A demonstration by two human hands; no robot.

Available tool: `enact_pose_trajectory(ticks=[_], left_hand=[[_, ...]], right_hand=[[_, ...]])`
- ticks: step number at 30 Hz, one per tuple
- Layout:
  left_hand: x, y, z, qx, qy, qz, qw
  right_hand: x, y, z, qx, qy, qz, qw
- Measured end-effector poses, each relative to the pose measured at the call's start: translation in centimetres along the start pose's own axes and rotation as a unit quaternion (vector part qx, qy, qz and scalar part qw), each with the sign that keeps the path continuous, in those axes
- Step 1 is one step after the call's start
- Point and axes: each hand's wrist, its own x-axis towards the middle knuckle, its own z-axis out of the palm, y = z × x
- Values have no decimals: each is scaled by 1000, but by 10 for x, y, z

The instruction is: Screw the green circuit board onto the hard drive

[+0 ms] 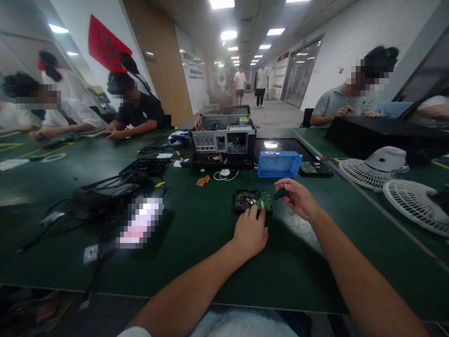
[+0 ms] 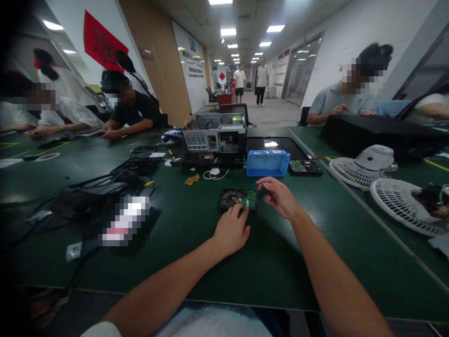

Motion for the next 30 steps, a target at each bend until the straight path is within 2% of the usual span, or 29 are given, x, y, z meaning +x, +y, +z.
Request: enact_pose_trajectory(ticks=[7, 16, 30], left_hand=[[0, 0, -1, 0, -7, -5, 1000], [0, -1, -1, -7, 1, 6, 1000], [1, -1, 3, 0, 5, 5, 1000]], right_hand=[[0, 1, 0, -17, -10, 3, 1000], [-2, -2, 5, 48, -25, 36, 998], [-3, -2, 11, 37, -35, 18, 999]])
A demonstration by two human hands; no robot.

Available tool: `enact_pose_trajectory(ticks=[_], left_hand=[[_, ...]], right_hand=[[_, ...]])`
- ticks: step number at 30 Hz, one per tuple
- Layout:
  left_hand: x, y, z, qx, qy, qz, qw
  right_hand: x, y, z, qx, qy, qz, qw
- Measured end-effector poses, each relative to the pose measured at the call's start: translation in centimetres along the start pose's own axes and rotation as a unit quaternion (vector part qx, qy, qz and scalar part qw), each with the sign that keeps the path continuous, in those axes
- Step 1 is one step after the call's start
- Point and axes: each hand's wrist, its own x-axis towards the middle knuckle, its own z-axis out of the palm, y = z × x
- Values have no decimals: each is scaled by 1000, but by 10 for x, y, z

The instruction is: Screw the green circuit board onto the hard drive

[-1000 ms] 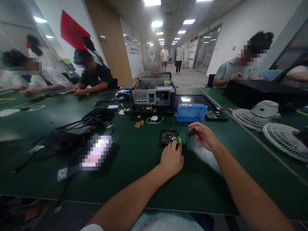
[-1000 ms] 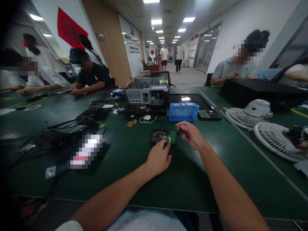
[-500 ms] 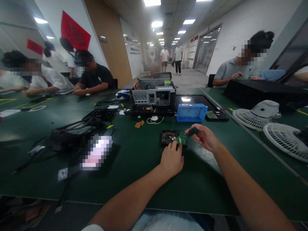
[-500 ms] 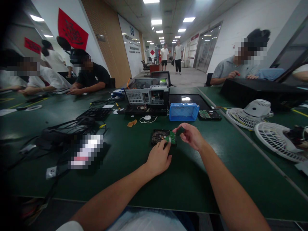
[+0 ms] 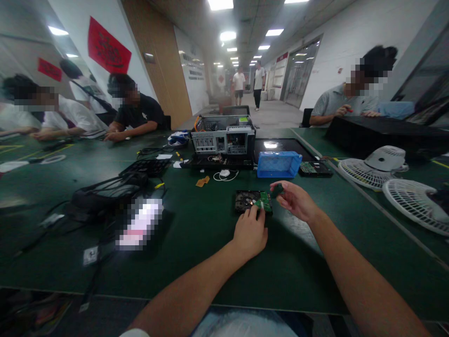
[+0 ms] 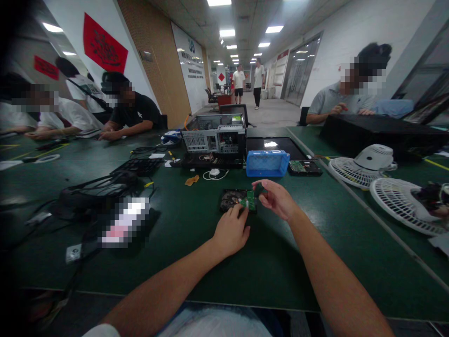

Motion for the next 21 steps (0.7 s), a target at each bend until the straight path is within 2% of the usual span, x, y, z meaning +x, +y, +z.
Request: enact_pose_trajectory(ticks=[8, 17, 21], left_hand=[[-1, 1, -1, -1, 6, 5, 1000], [-1, 0, -2, 1, 1, 3, 1000], [-1, -1, -2, 1, 2, 7, 1000]], right_hand=[[0, 0, 0, -4, 10, -12, 1000], [6, 4, -8, -10, 74, -35, 997], [6, 5, -7, -15, 78, -34, 996]])
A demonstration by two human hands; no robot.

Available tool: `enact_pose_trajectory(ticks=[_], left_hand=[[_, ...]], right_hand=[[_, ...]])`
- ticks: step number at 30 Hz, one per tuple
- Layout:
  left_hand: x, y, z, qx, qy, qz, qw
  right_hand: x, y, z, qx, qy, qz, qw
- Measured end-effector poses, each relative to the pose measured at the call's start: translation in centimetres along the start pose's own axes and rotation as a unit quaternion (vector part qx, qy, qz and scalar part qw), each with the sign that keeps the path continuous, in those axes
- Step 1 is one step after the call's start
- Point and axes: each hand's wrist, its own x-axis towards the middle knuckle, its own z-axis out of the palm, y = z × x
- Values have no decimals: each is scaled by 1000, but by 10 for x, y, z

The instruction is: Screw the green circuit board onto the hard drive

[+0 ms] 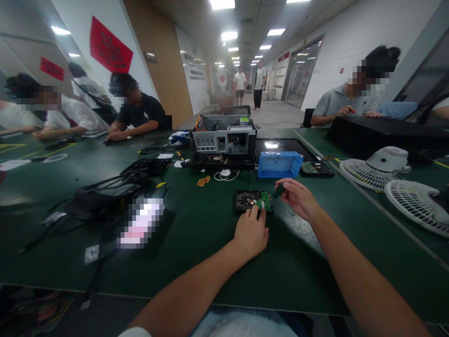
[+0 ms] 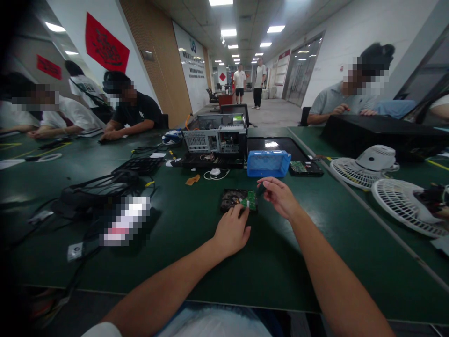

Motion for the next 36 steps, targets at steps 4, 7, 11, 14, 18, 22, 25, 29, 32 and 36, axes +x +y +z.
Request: enact_pose_trajectory(ticks=[4, 7, 11, 14, 18, 22, 25, 29, 32, 36], left_hand=[[0, -1, 2, 2, 5, -1, 1000], [1, -1, 3, 1, 3, -1, 1000], [1, 0, 3, -1, 2, -4, 1000], [1, 0, 1, -1, -3, -7, 1000], [0, 1, 0, -3, -7, -10, 1000], [0, 1, -1, -1, -10, -12, 1000], [0, 1, -2, -2, -8, -12, 1000], [0, 1, 0, 1, -7, -9, 1000], [0, 0, 1, 2, -6, -7, 1000], [0, 0, 2, 1, 1, -4, 1000]], right_hand=[[0, 1, -2, -5, -13, 3, 1000], [0, 1, -4, 2, -33, 9, 999], [-1, 1, -4, 13, -56, 22, 998], [-2, 1, -3, 5, -65, 25, 998], [-2, -1, -2, -14, -75, 27, 997], [-2, -2, -3, -19, -68, 31, 997], [-3, -3, -3, -21, -56, 37, 998], [-4, -5, 0, -19, -49, 39, 998], [-5, -5, 3, -10, -50, 32, 998], [-5, -5, 3, -1, -56, 33, 998]])
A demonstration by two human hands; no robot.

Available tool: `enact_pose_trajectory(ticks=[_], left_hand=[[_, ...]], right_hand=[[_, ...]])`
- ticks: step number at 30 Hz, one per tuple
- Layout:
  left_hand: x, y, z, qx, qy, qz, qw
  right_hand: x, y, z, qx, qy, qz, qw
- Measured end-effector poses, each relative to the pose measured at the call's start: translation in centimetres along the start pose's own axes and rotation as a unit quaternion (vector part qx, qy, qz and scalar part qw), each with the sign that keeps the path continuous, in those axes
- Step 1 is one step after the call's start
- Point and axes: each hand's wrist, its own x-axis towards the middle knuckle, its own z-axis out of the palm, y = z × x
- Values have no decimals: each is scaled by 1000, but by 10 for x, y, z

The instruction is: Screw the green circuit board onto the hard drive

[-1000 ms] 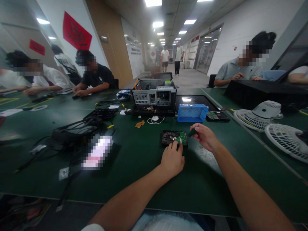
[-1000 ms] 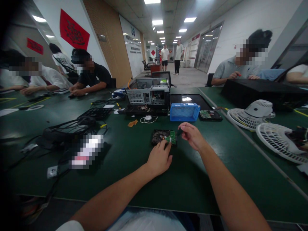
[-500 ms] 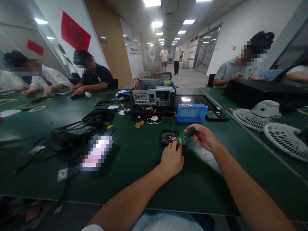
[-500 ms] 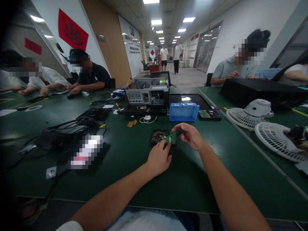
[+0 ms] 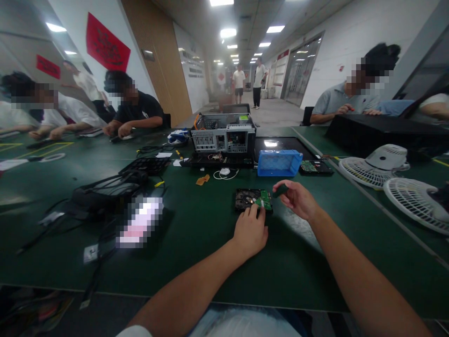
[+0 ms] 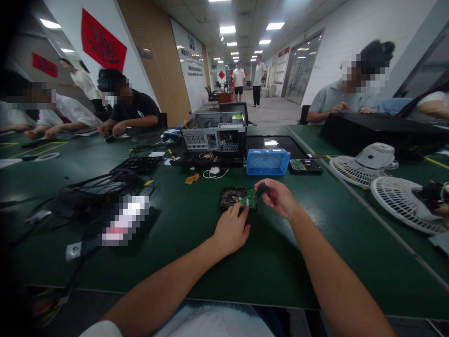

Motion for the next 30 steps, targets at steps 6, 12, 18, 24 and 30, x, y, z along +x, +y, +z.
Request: enact_pose_trajectory(ticks=[6, 12, 18, 24, 30], left_hand=[[0, 1, -1, 1, -4, -3, 1000], [1, 1, -1, 0, 1, -5, 1000], [0, 0, -1, -2, 3, -3, 1000], [1, 1, -3, 2, -8, -5, 1000], [1, 1, -3, 3, 1, -1, 1000]], right_hand=[[1, 2, -2, 7, -28, 14, 1000], [3, 1, -3, 13, -9, 12, 1000], [3, 2, -3, 28, -2, 10, 1000], [3, 3, 0, 30, -5, 8, 999], [1, 1, 3, 24, -2, 12, 1000]])
